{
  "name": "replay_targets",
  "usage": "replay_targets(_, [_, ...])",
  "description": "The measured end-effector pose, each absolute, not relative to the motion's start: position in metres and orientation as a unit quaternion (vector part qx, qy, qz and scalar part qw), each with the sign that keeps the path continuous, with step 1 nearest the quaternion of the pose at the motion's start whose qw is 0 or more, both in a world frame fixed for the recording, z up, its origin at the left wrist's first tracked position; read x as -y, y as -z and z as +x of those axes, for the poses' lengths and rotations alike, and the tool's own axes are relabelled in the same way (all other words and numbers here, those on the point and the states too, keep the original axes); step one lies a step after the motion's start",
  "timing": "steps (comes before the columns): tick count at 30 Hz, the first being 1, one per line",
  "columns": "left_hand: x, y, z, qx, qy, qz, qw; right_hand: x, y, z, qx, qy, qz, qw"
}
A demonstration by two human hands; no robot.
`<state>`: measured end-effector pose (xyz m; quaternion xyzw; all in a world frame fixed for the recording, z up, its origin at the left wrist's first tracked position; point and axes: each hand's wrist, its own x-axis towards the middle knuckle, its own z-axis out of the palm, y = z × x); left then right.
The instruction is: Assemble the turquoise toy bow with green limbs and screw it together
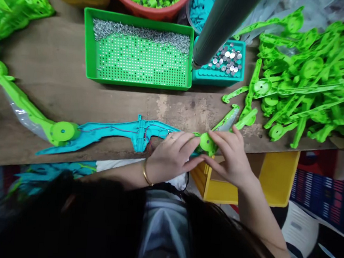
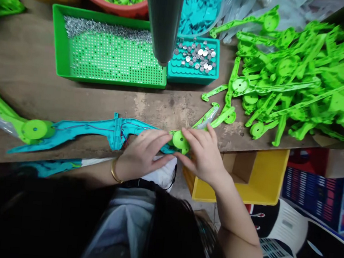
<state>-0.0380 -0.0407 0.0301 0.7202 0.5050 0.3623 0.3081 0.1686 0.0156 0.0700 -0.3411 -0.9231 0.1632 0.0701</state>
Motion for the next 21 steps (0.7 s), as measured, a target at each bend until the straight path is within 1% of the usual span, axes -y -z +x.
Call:
replay_targets(1, [0.043,-0.026,-0.045,-0.499,-0.336,0.766,0.226,-0.018,-0.066,0.169,0.925,-0.150,-0.344,0.063])
replay_targets(2, [0.046,-0.021,-0.051,-0.493,-0.308,0.796,0.168,-0.020,-0.062,0.169,0.926,-0.143,-0.344,0.054])
replay_targets(4, [0.049,-0.013,-0.060,-0.489,-0.255,0.826,0.116,-0.020,-0.055,0.166,0.928,-0.147,-0.339,0.038])
replay_targets(7, [0.051,-0.006,-0.064,-0.494,-0.208,0.838,0.099,-0.018,-0.049,0.159,0.930,-0.146,-0.337,0.030])
replay_targets(9, [0.050,-0.006,-0.064,-0.493,-0.203,0.841,0.091,-0.017,-0.048,0.157,0.930,-0.144,-0.336,0.029])
replay_targets(13, [0.045,-0.009,-0.060,-0.507,-0.232,0.826,0.084,-0.017,-0.048,0.159,0.930,-0.140,-0.338,0.037])
replay_targets(17, [0.036,-0.010,-0.052,-0.556,-0.261,0.782,0.108,-0.018,-0.046,0.161,0.931,-0.137,-0.336,0.035])
replay_targets(21, [0.029,-0.010,-0.047,-0.573,-0.265,0.767,0.117,-0.017,-0.044,0.160,0.933,-0.137,-0.331,0.041])
